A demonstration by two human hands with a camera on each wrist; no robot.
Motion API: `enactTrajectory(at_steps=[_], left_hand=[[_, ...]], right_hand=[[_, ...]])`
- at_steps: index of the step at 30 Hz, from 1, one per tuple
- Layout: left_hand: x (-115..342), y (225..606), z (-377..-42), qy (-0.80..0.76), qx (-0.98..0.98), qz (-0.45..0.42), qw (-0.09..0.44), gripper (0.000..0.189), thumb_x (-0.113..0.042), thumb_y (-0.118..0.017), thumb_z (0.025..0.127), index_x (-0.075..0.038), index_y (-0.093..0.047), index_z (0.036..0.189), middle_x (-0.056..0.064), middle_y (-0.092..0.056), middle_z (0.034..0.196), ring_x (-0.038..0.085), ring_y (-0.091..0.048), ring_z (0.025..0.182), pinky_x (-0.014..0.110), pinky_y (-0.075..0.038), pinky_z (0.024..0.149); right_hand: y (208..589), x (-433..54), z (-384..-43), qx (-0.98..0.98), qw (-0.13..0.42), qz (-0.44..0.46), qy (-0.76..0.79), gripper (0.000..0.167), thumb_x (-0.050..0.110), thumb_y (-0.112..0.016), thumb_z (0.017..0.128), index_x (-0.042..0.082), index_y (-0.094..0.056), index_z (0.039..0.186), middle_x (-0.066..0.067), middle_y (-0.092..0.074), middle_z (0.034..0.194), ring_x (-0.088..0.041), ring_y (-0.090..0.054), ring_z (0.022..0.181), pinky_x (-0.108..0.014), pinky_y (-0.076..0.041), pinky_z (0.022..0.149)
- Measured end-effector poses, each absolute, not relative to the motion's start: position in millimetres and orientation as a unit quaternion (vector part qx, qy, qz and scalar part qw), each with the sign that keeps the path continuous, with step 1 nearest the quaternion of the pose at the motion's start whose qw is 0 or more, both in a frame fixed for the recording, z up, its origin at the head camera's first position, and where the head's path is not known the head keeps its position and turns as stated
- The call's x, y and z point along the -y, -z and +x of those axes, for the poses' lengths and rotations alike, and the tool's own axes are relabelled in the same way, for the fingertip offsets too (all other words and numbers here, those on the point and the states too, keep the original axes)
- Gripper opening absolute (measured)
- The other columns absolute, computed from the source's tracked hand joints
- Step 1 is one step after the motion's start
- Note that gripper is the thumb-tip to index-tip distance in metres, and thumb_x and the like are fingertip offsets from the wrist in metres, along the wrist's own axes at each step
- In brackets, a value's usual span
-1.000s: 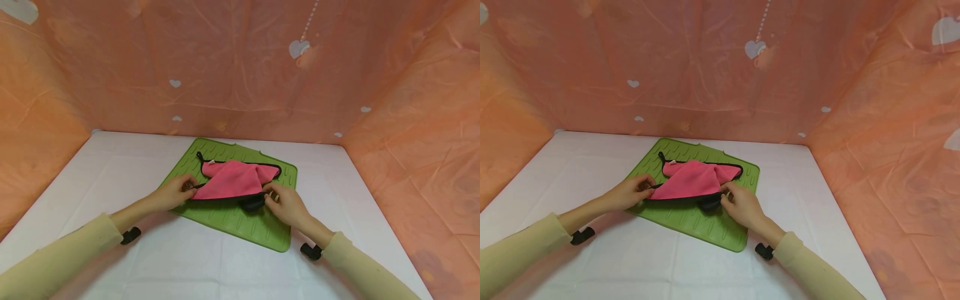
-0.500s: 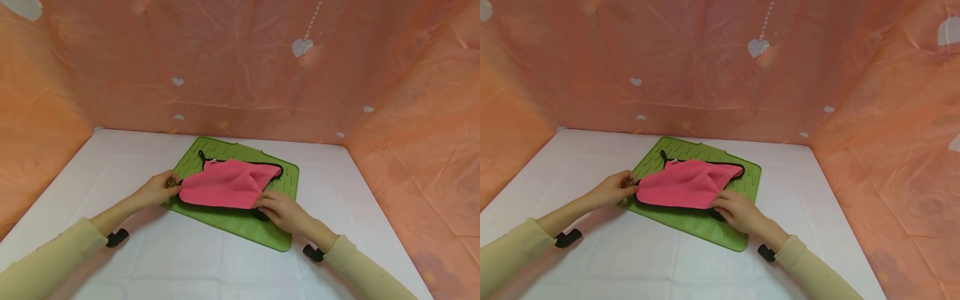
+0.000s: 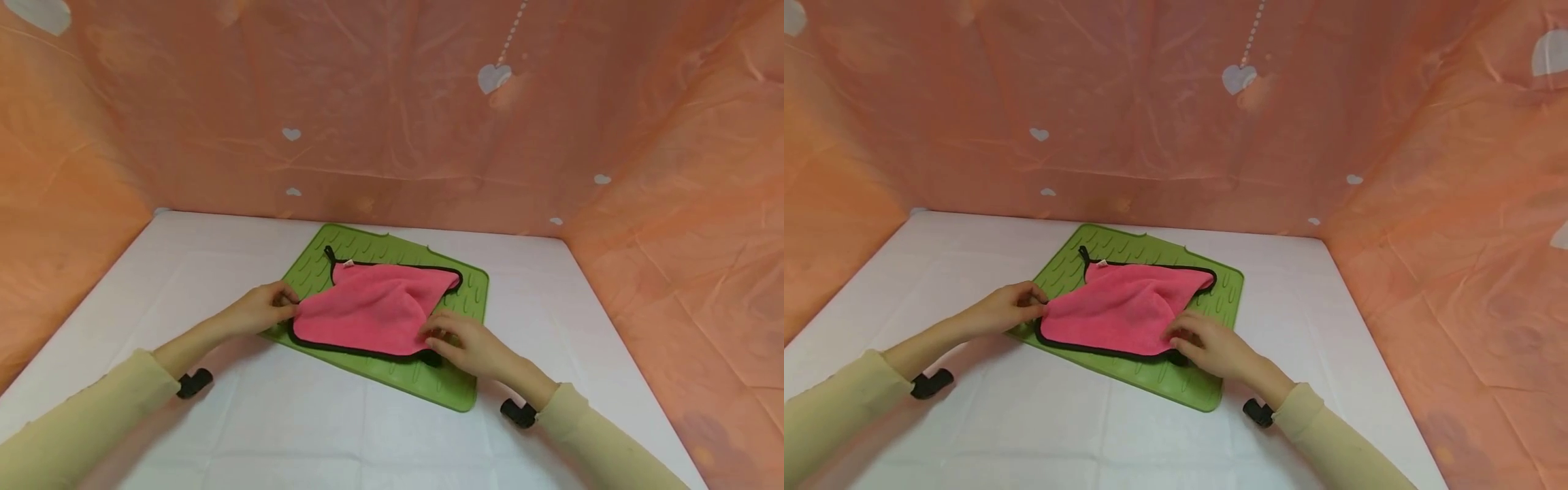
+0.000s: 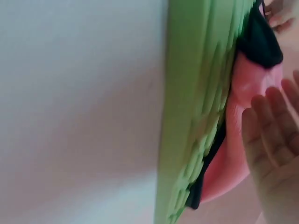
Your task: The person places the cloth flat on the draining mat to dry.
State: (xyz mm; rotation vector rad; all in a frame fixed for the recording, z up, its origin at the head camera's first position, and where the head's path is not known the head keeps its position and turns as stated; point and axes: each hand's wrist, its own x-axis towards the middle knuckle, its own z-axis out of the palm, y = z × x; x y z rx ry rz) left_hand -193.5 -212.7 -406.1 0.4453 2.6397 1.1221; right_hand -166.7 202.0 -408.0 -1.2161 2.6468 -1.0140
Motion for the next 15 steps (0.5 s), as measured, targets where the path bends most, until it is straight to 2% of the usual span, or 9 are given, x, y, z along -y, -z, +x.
enactTrajectory(at_steps=[3,9,15], left_hand=[[214,405,-197,-0.405,-0.896,0.138,0.121,0.032,-0.02,-0.065,0.101,0.006,-0.061,0.12,0.011,-0.069,0.1,0.019,-0.063,0.087,0.033,-0.05,0.073],[214,406,-202,-0.427,-0.883,0.142,0.129,0.034,-0.016,-0.066,0.1,0.009,-0.058,0.123,0.014,-0.07,0.104,0.021,-0.064,0.091,0.032,-0.051,0.074],[209,409,-204,-0.429,-0.88,0.154,0.133,0.033,-0.013,-0.067,0.099,0.009,-0.058,0.122,0.015,-0.071,0.104,0.021,-0.065,0.092,0.033,-0.052,0.076]], right_hand=[[408,-208,-172,-0.865,0.033,-0.359,0.35,0.017,0.006,-0.071,0.098,0.008,-0.073,0.115,0.001,-0.071,0.106,-0.012,-0.066,0.091,-0.028,-0.057,0.075],[415,-211,-176,-0.886,0.091,-0.312,0.332,0.018,0.009,-0.072,0.097,0.003,-0.072,0.115,0.005,-0.07,0.092,-0.005,-0.063,0.081,-0.025,-0.054,0.07],[421,-204,-178,-0.899,0.07,-0.273,0.336,0.023,0.006,-0.07,0.093,0.0,-0.073,0.115,0.006,-0.069,0.083,-0.002,-0.058,0.07,-0.022,-0.049,0.063]])
